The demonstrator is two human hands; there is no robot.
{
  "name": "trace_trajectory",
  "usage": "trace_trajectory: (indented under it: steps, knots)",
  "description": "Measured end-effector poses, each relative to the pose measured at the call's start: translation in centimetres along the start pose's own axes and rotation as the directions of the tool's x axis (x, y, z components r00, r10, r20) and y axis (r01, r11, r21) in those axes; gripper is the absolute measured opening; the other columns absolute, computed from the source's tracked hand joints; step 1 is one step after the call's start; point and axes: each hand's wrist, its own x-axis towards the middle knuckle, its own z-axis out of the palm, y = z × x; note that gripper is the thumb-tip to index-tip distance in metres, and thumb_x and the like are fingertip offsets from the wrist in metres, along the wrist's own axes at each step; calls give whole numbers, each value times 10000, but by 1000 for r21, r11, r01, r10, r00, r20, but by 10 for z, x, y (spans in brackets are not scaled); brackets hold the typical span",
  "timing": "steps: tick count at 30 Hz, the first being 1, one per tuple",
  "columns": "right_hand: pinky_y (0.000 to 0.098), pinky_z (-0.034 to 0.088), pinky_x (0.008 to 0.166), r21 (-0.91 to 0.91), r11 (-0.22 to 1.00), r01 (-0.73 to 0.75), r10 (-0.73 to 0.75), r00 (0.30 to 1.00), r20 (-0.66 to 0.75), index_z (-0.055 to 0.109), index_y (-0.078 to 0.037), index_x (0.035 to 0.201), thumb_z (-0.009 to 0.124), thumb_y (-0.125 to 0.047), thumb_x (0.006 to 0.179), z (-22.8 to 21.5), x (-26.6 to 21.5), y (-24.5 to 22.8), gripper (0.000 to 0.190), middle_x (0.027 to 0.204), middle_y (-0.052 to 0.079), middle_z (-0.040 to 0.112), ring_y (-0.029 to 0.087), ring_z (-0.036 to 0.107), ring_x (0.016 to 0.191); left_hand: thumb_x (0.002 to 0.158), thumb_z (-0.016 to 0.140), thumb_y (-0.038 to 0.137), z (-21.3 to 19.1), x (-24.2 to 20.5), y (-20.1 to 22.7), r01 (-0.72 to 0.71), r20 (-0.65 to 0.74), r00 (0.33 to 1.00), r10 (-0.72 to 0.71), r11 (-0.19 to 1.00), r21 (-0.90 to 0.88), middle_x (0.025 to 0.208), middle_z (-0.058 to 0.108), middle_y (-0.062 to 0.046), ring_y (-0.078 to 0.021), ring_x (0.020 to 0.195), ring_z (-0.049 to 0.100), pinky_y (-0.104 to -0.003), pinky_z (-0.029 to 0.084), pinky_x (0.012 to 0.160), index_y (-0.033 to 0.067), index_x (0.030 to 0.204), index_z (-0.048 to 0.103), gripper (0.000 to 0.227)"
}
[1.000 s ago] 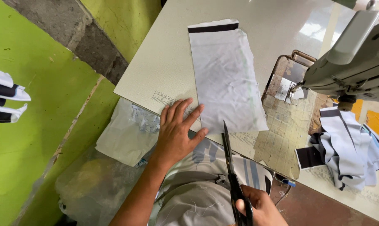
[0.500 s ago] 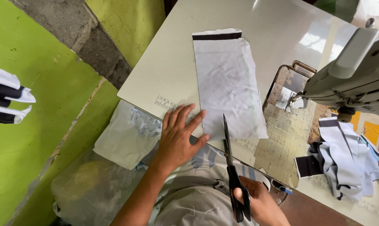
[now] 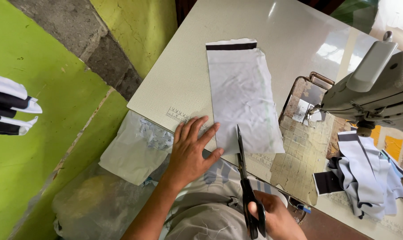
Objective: Cutting fabric strips with scissors and organizing fabric pieces on a sewing table
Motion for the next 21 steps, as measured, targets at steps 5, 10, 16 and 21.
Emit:
trace_trajectory:
  steps: [5, 10, 16, 21]
  knots:
    - [339, 485, 500, -25, 1000, 1, 0, 1000, 23, 559, -48, 712, 632, -690, 709, 1, 8, -39, 646, 649, 38, 454, 152, 450, 603, 969, 562, 556, 1, 0, -1, -6, -12, 1000, 6, 1000, 19, 1495, 513, -115, -321, 1402, 432, -557, 275, 1175, 224, 1482, 568, 611]
    - [362, 565, 456, 37, 999, -28, 28, 1000, 5, 474, -53, 689, 662, -656, 701, 10, 7, -62, 632, 634, 46, 399, 156, 438, 575, 972, 555, 570, 0, 0, -1, -6, -12, 1000, 6, 1000, 12, 1495, 508, -120, -324, 1407, 426, -560, 270, 1178, 228, 1484, 563, 615]
    - [335, 415, 527, -31, 998, 46, -47, 998, -29, 517, -73, 734, 634, -591, 843, 6, 13, -39, 542, 669, 23, 425, 158, 459, 614, 974, 561, 560, 1, 0, -1, 5, 9, 1000, -5, 1000, -1, 1512, 494, -117, -324, 1425, 405, -568, 256, 1182, 231, 1498, 547, 618]
    - [325, 263, 554, 4, 998, 70, -69, 995, -67, 568, -85, 751, 664, -537, 907, 5, 16, -32, 487, 671, -6, 401, 138, 358, 656, 977, 560, 554, 1, 0, -1, -2, 9, 1000, 2, 1000, -5, 1516, 485, -125, -332, 1435, 392, -574, 244, 1188, 222, 1502, 541, 622]
